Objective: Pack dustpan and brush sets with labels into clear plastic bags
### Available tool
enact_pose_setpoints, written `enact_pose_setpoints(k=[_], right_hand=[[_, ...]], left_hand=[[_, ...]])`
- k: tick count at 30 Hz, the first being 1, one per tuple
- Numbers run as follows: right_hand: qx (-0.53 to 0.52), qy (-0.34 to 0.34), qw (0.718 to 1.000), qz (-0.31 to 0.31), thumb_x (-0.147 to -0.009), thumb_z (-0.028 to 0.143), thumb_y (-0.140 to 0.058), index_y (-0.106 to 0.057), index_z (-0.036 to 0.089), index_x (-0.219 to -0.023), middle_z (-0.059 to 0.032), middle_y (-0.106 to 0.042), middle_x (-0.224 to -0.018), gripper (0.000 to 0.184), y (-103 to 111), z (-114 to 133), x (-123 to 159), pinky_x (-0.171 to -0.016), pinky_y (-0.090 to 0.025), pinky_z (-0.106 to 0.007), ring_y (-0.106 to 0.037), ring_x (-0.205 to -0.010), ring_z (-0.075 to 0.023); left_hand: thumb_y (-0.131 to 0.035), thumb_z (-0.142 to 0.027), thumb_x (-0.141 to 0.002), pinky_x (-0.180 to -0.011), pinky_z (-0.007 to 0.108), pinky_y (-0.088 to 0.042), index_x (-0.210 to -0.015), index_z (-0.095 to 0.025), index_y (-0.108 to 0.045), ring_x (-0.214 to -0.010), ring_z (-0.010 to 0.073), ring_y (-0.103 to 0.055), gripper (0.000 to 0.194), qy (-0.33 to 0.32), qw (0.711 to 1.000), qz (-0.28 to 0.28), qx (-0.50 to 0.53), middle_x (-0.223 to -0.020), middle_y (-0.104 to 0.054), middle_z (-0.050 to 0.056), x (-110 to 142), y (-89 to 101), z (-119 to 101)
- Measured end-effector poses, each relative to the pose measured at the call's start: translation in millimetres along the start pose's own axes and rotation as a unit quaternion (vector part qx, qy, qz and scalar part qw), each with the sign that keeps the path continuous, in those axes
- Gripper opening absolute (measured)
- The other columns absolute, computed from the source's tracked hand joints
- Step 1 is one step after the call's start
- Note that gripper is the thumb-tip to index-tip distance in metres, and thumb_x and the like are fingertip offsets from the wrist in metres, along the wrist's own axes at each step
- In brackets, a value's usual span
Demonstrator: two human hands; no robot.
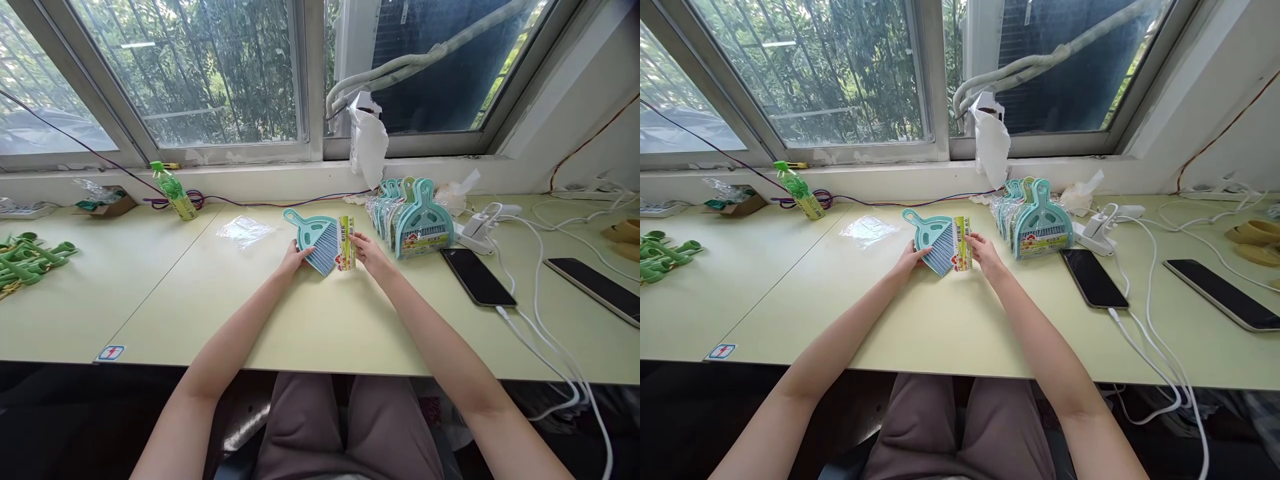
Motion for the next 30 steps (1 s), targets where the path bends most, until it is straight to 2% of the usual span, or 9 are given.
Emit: enact_pose_setpoints(k=[2, 6, 9, 13, 16, 20, 23, 27, 30], right_hand=[[-0.028, -0.012, 0.999, 0.025, -0.061, 0.038, -0.079, -0.053, 0.02, -0.078, 0.0078, -0.051, -0.061, 0.035, -6.0, -1.9, 0.3, -0.039, -0.024, -0.02, -0.028, -0.042, -0.0036], [-0.04, -0.039, 0.998, 0.022, -0.066, 0.03, -0.075, -0.053, 0.019, -0.078, 0.0086, -0.045, -0.057, 0.027, -10.7, -10.2, 1.3, -0.039, -0.025, -0.018, -0.033, -0.043, -0.0035], [0.012, -0.043, 0.999, -0.002, -0.069, 0.027, -0.073, -0.051, 0.019, -0.077, 0.0071, -0.05, -0.06, 0.024, -8.3, -16.6, 0.9, -0.038, -0.023, -0.018, -0.035, -0.041, -0.0028], [0.119, 0.004, 0.992, -0.038, -0.071, 0.026, -0.07, -0.049, 0.019, -0.073, 0.0057, -0.054, -0.058, 0.022, 0.0, -15.9, -2.1, -0.04, -0.028, -0.02, -0.037, -0.04, -0.0048], [0.158, 0.022, 0.986, -0.056, -0.072, 0.03, -0.069, -0.049, 0.019, -0.072, 0.0055, -0.056, -0.058, 0.023, 5.9, -15.3, -4.5, -0.042, -0.031, -0.021, -0.038, -0.04, -0.0056], [0.176, 0.017, 0.981, -0.074, -0.072, 0.034, -0.07, -0.049, 0.02, -0.07, 0.005, -0.056, -0.058, 0.025, 11.6, -15.7, -6.4, -0.041, -0.033, -0.022, -0.04, -0.038, -0.0063], [0.163, 0.018, 0.984, -0.075, -0.072, 0.038, -0.07, -0.05, 0.02, -0.068, 0.0046, -0.055, -0.057, 0.028, 11.5, -15.6, -6.3, -0.041, -0.033, -0.022, -0.038, -0.037, -0.0061], [0.167, 0.016, 0.983, -0.073, -0.067, 0.049, -0.073, -0.05, 0.02, -0.066, 0.0037, -0.056, -0.058, 0.036, 8.8, -17.0, -4.4, -0.042, -0.034, -0.023, -0.038, -0.038, -0.0067], [0.205, 0.034, 0.974, -0.086, -0.069, 0.058, -0.068, -0.052, 0.021, -0.069, 0.0018, -0.059, -0.061, 0.04, 10.5, -12.9, -1.7, -0.047, -0.038, -0.025, -0.044, -0.042, -0.0094]], left_hand=[[-0.074, -0.025, -0.073, -0.075, 0.037, -0.058, -0.107, -0.02, -0.051, -0.085, 0.0208, -0.067, 0.042, -0.003, 1.0, 0.0, 0.0, -0.103, -0.066, 0.008, 0.9, -1.3, -1.1], [-0.075, -0.026, -0.072, -0.073, 0.036, -0.057, -0.109, -0.018, -0.051, -0.082, 0.0207, -0.067, 0.044, -0.001, 1.0, 0.007, -0.01, -0.102, -0.067, 0.009, 1.7, -4.0, -0.8], [-0.074, -0.027, -0.073, -0.069, 0.034, -0.057, -0.11, -0.018, -0.05, -0.082, 0.0209, -0.067, 0.045, -0.001, 1.0, 0.013, -0.017, -0.103, -0.067, 0.01, 1.8, -4.9, -0.5], [-0.073, -0.033, -0.074, -0.067, 0.033, -0.057, -0.111, -0.018, -0.05, -0.083, 0.0211, -0.067, 0.046, -0.011, 1.0, 0.017, -0.019, -0.103, -0.067, 0.01, 3.1, -6.7, -2.8], [-0.079, -0.034, -0.068, -0.069, 0.035, -0.057, -0.11, -0.019, -0.049, -0.086, 0.0226, -0.067, 0.053, -0.015, 0.999, 0.022, -0.018, -0.104, -0.066, 0.01, 4.2, -8.6, -3.3], [-0.086, -0.026, -0.057, -0.071, 0.037, -0.058, -0.111, -0.019, -0.047, -0.096, 0.0259, -0.065, 0.068, -0.018, 0.999, 0.022, -0.027, -0.109, -0.063, 0.011, 4.6, -10.2, -2.2], [-0.087, -0.026, -0.055, -0.075, 0.037, -0.058, -0.111, -0.019, -0.047, -0.103, 0.0271, -0.062, 0.069, -0.029, 0.999, 0.026, -0.028, -0.112, -0.062, 0.011, 6.1, -12.3, -4.0], [-0.087, -0.026, -0.055, -0.075, 0.04, -0.058, -0.111, -0.019, -0.046, -0.1, 0.0275, -0.064, 0.07, -0.024, 0.999, 0.038, -0.029, -0.11, -0.062, 0.011, 9.4, -16.0, -5.6], [-0.087, -0.021, -0.054, -0.074, 0.041, -0.059, -0.109, -0.019, -0.046, -0.1, 0.0284, -0.064, 0.068, -0.022, 0.999, 0.03, -0.035, -0.109, -0.062, 0.01, 10.2, -15.5, -6.2]])
Point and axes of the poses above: each hand's wrist, its own x-axis away from the middle knuckle, its own y-axis out of the back of the hand, z = x × y, the point moved 8 cm from there along -x, towards the middle knuckle
